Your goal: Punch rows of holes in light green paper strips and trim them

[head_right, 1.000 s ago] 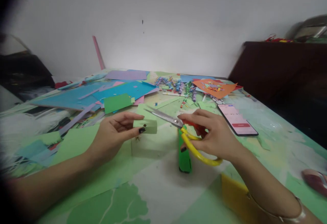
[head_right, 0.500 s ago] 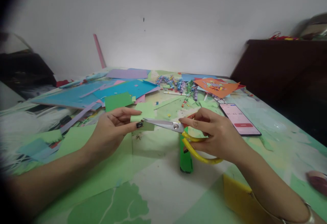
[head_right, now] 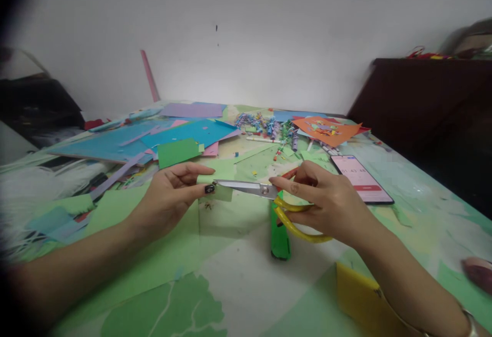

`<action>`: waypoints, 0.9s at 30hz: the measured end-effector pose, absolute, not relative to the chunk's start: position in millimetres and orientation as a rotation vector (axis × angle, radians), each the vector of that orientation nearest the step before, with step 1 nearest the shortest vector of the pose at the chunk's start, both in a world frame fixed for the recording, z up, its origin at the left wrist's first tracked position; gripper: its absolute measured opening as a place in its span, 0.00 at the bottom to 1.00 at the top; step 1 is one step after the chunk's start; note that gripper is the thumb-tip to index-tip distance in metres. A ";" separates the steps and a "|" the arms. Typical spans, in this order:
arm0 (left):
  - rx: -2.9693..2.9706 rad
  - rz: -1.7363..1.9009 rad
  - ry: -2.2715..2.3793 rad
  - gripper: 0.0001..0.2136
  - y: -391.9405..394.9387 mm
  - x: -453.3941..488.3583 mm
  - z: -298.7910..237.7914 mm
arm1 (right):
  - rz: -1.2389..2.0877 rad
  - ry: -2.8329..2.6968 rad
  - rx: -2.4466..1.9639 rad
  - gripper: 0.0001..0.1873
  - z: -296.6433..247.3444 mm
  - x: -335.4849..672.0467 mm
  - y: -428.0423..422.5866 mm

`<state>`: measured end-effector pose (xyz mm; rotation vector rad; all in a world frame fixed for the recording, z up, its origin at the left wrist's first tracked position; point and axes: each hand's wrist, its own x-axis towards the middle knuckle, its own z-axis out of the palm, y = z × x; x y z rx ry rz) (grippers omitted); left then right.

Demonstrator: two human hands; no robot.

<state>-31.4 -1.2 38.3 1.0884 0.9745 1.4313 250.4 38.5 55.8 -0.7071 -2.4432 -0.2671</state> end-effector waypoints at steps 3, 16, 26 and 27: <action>1.051 1.430 0.963 0.13 -1.9 -30.1 40.6 | -0.245 -2.434 -0.779 0.19 54.5 251.9 38.4; 0.935 1.375 0.848 0.13 -1.5 -30.3 41.8 | -0.280 -2.401 -0.765 0.17 48.4 254.2 42.2; 0.937 1.293 0.797 0.13 3.1 -34.9 39.2 | -0.264 -2.403 -0.692 0.16 54.4 249.4 40.4; 0.935 1.284 0.797 0.13 3.6 -35.5 39.5 | -0.241 -2.404 -0.681 0.16 54.9 248.6 40.3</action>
